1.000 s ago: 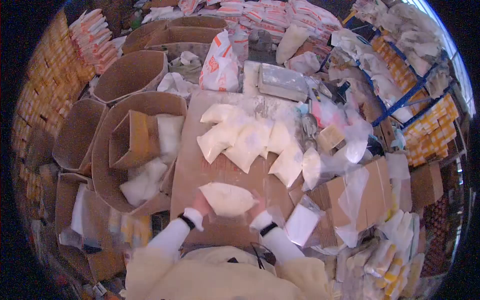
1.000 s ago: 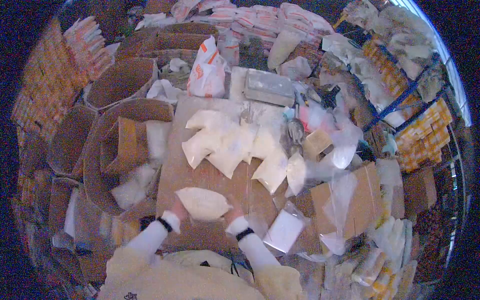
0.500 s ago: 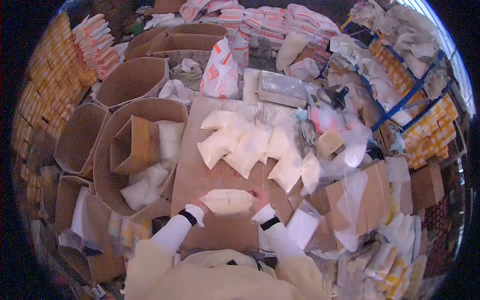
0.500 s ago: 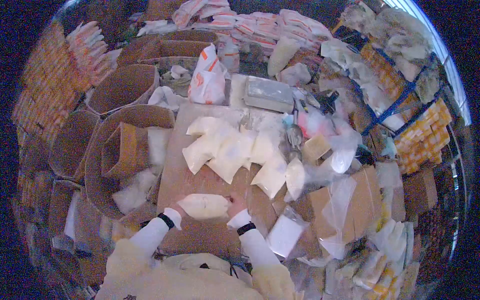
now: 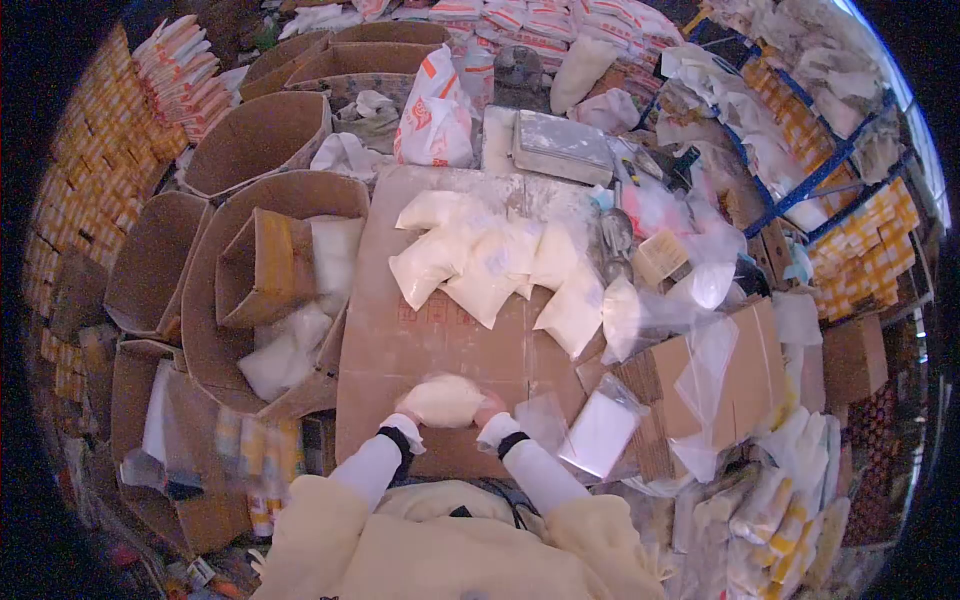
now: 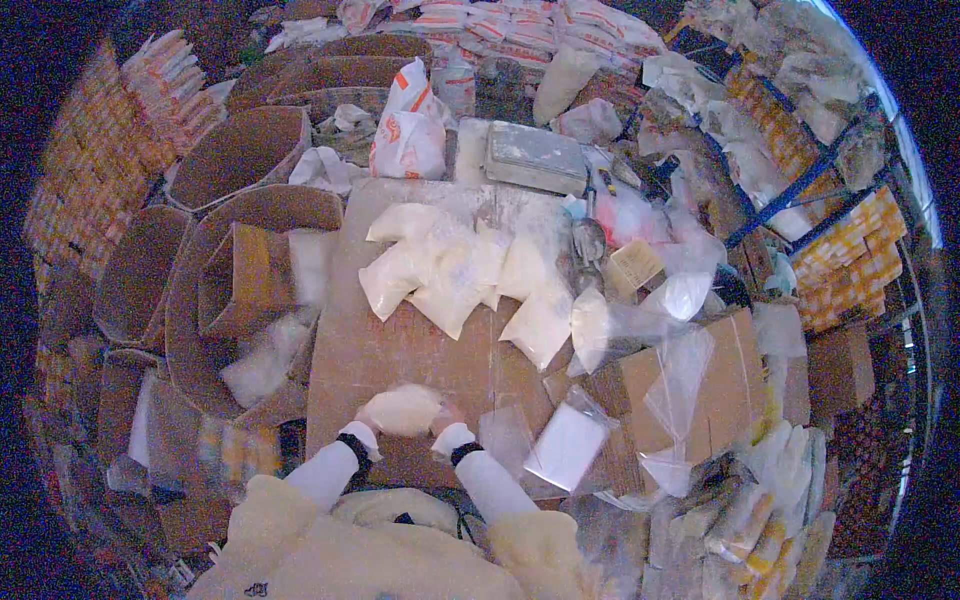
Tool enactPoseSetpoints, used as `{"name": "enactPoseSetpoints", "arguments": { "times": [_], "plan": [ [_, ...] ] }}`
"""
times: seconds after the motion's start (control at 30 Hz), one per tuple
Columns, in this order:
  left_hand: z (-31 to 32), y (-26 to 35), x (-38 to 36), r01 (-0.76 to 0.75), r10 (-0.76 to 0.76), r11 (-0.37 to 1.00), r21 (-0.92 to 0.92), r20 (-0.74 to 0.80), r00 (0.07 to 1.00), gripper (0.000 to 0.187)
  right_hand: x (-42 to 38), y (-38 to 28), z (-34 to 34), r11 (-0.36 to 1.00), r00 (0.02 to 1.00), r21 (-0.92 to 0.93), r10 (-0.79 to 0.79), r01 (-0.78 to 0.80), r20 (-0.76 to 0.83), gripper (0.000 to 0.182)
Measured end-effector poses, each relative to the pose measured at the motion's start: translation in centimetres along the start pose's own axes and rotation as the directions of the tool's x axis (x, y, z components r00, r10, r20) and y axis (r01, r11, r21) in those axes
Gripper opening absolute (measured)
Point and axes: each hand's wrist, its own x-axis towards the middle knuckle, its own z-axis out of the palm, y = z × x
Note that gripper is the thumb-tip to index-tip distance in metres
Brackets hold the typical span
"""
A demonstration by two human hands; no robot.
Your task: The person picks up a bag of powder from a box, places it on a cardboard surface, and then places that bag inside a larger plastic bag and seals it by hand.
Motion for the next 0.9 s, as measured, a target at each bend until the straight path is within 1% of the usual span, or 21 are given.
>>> {"name": "enactPoseSetpoints", "arguments": {
  "times": [0.03,0.07,0.1,0.13,0.17,0.2,0.23,0.27,0.3,0.33,0.37,0.4,0.47,0.5,0.57,0.6,0.67,0.77,0.8,0.87,0.9],
  "plan": [
    [0.9,1.5,-1.1,-0.016,0.018,0.997,0.069,-0.029,0.999,0.025,0.5,0.0,-1.0,0.978,0.999,-0.208,-0.024,0.028,0.02,0.019],
    [1.8,3.3,-2.3,-0.019,0.027,0.99,0.137,-0.06,0.998,0.025,0.9,-0.2,-2.0,0.912,0.998,-0.406,-0.044,0.058,0.045,0.02],
    [2.7,5.2,-3.5,-0.011,0.044,0.964,0.266,-0.117,0.992,0.025,-0.3,-2.1,-2.5,0.918,0.995,-0.386,-0.079,0.094,0.055,0.02],
    [3.2,6.4,-4.4,-0.003,0.077,0.892,0.452,-0.144,0.987,0.026,-2.8,-5.4,-2.3,0.922,0.992,-0.365,-0.111,0.127,0.065,0.019],
    [3.5,7.0,-4.9,0.01,0.115,0.77,0.638,-0.154,0.981,0.026,-4.0,-7.2,-2.1,0.925,0.986,-0.341,-0.15,0.166,0.075,0.02],
    [2.4,6.0,-3.7,-0.067,0.196,0.522,0.85,-0.043,0.98,0.023,-3.6,-5.8,-2.1,0.865,0.974,-0.464,-0.226,0.19,-0.024,0.016],
    [1.2,5.1,-2.5,-0.13,0.274,0.214,0.968,0.068,0.959,0.02,-3.1,-4.6,-2.2,0.838,0.966,-0.501,-0.259,0.216,-0.016,0.013],
    [0.4,4.6,-1.4,-0.182,0.289,-0.121,0.976,0.21,0.934,0.017,-2.3,-3.8,-2.5,0.808,0.956,-0.537,-0.294,0.243,-0.01,0.01],
    [0.1,4.9,-1.4,-0.193,0.316,0.162,0.968,0.134,0.939,0.013,-2.0,-3.3,-2.8,0.775,0.946,-0.574,-0.324,0.264,-0.002,0.007],
    [0.0,5.3,-1.7,-0.192,0.316,0.435,0.88,0.05,0.948,0.009,-3.1,-4.5,-2.7,0.835,0.949,-0.481,-0.314,0.266,-0.019,0.006],
    [0.1,5.9,-2.3,-0.181,0.293,0.671,0.719,-0.032,0.956,0.006,-4.4,-5.9,-2.8,0.886,0.952,-0.379,-0.303,0.268,-0.035,0.005],
    [0.9,6.6,-3.5,-0.226,0.357,0.562,0.796,0.013,0.934,0.006,-5.3,-7.1,-2.7,0.924,0.954,-0.27,-0.295,0.272,-0.05,0.006],
    [2.7,8.0,-5.5,-0.299,0.469,0.307,0.904,0.13,0.874,0.009,-5.3,-7.4,-2.5,0.793,0.922,-0.521,-0.385,0.315,-0.028,0.006],
    [2.6,7.9,-5.5,-0.281,0.475,0.269,0.921,0.127,0.871,0.009,-5.5,-7.7,-2.3,0.702,0.904,-0.633,-0.427,0.325,-0.009,0.007],
    [2.4,7.8,-5.3,-0.243,0.488,0.196,0.95,0.121,0.865,0.008,-6.3,-8.6,-1.7,0.59,0.838,-0.705,-0.545,0.393,0.012,0.008],
    [2.4,7.5,-5.2,-0.238,0.498,0.194,0.952,0.113,0.86,0.009,-7.0,-8.5,-1.5,0.534,0.808,-0.738,-0.588,0.413,0.027,0.008],
    [2.6,7.6,-4.9,-0.229,0.527,0.184,0.956,0.1,0.844,0.009,-6.9,-8.3,-1.4,0.507,0.814,-0.766,-0.58,0.395,0.036,0.008],
    [2.6,8.1,-4.0,-0.208,0.486,0.279,0.938,0.049,0.873,0.009,-7.7,-10.2,-0.9,0.432,0.793,-0.814,-0.606,0.388,0.057,0.009],
    [2.7,8.5,-4.1,-0.185,0.432,0.353,0.917,0.015,0.902,0.01,-8.5,-11.2,-0.7,0.403,0.785,-0.832,-0.617,0.382,0.061,0.009],
    [3.0,9.3,-4.6,-0.124,0.314,0.496,0.86,-0.044,0.948,0.011,-10.1,-12.8,0.7,0.17,0.679,-0.807,-0.652,0.565,0.337,0.012],
    [3.0,9.1,-4.6,-0.154,0.356,0.434,0.888,-0.012,0.934,0.012,-10.5,-13.0,1.4,0.054,0.607,-0.764,-0.644,0.643,0.466,0.014]
  ]
}}
